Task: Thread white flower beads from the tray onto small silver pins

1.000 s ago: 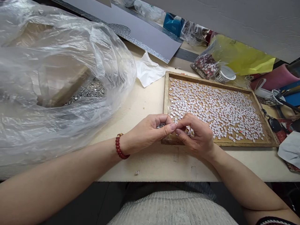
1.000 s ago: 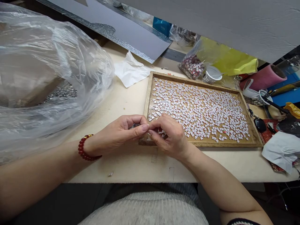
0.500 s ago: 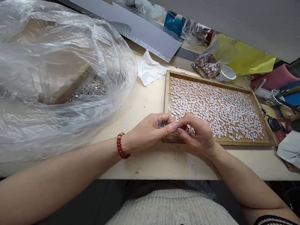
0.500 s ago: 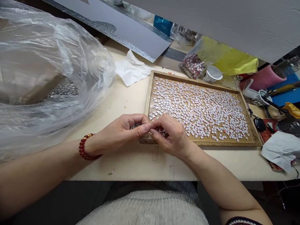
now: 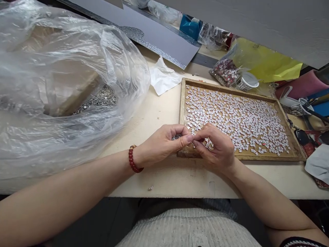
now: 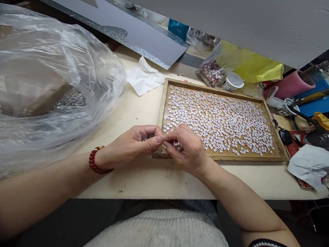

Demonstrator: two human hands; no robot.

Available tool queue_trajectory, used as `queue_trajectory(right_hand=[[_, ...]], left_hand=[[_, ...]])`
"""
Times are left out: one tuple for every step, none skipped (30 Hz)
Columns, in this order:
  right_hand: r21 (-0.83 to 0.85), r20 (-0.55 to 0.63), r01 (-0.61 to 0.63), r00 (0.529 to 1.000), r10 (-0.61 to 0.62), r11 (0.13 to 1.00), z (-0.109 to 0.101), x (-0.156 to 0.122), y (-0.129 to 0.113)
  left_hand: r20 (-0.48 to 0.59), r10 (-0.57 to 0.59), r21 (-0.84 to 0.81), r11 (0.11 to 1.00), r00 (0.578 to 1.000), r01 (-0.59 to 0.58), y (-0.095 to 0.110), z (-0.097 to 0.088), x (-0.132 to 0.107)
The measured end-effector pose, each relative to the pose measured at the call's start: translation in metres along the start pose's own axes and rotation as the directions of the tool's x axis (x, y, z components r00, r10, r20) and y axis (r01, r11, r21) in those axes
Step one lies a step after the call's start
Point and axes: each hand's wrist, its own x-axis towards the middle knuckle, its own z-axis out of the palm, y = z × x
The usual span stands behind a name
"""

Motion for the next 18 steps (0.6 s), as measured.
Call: queue_trajectory(right_hand=[[-0.003,-0.011,0.007,1.000,-0.007,1.000,0.000,0.001,0.000],[-0.005,-0.018,0.014,1.000,-0.014,1.000,0.000,0.001,-0.001],[-0.007,-0.021,0.022,1.000,-0.022,1.000,0.001,0.002,-0.002],[-0.008,-0.023,0.029,0.999,-0.030,1.000,0.001,0.002,-0.002],[-0.009,-0.026,0.035,0.999,-0.036,0.999,0.000,0.003,-0.003],[-0.008,-0.029,0.033,0.999,-0.034,0.999,0.000,0.003,-0.004],[-0.003,-0.040,0.023,0.999,-0.024,1.000,-0.001,0.003,-0.004],[0.005,-0.054,0.005,0.999,-0.005,1.000,-0.001,0.003,-0.004],[0.012,-0.068,-0.018,0.997,0.019,1.000,-0.003,0.003,-0.004],[0.015,-0.081,-0.042,0.996,0.044,0.999,-0.004,0.002,-0.004],[0.012,-0.089,-0.066,0.994,0.066,0.998,-0.006,0.002,-0.003],[-0.001,-0.094,-0.089,0.992,0.089,0.996,-0.007,0.002,-0.002],[-0.024,-0.094,-0.114,0.989,0.111,0.993,-0.009,0.002,-0.001],[-0.054,-0.087,-0.137,0.987,0.132,0.989,-0.010,0.003,0.000],[-0.085,-0.077,-0.156,0.986,0.149,0.984,-0.011,0.003,0.001],[-0.115,-0.061,-0.168,0.985,0.162,0.979,-0.012,0.003,0.002],[-0.142,-0.040,-0.173,0.985,0.169,0.975,-0.012,0.004,0.003],[-0.167,-0.014,-0.170,0.985,0.170,0.971,-0.012,0.004,0.004]], left_hand=[[0.001,-0.005,-0.008,1.000,1.000,0.005,0.000,0.000,0.000],[0.002,-0.009,-0.021,1.000,1.000,0.009,-0.001,-0.001,0.001],[0.004,-0.016,-0.037,0.999,1.000,0.016,-0.001,-0.001,0.001],[0.008,-0.028,-0.059,0.998,1.000,0.028,-0.002,-0.001,0.001],[0.012,-0.044,-0.086,0.995,0.999,0.045,-0.003,-0.001,0.001],[0.018,-0.062,-0.119,0.991,0.998,0.063,-0.004,-0.001,0.001],[0.026,-0.078,-0.158,0.984,0.997,0.081,-0.005,-0.001,0.001],[0.033,-0.091,-0.198,0.976,0.995,0.096,-0.005,-0.001,0.001],[0.038,-0.099,-0.234,0.967,0.994,0.105,-0.006,-0.001,0.002],[0.037,-0.103,-0.267,0.958,0.994,0.109,-0.006,0.000,0.002],[0.030,-0.108,-0.302,0.947,0.994,0.112,-0.006,0.000,0.002],[0.018,-0.112,-0.344,0.932,0.994,0.111,-0.006,0.000,0.002],[-0.001,-0.115,-0.390,0.915,0.993,0.105,-0.005,0.000,0.003],[-0.027,-0.114,-0.435,0.896,0.993,0.091,-0.005,-0.001,0.003],[-0.058,-0.107,-0.471,0.880,0.993,0.068,-0.004,-0.001,0.004],[-0.091,-0.096,-0.494,0.869,0.991,0.039,-0.003,-0.002,0.004],[-0.122,-0.081,-0.502,0.865,0.989,0.009,-0.003,-0.002,0.004],[-0.149,-0.066,-0.500,0.866,0.987,-0.017,-0.002,-0.002,0.005]])
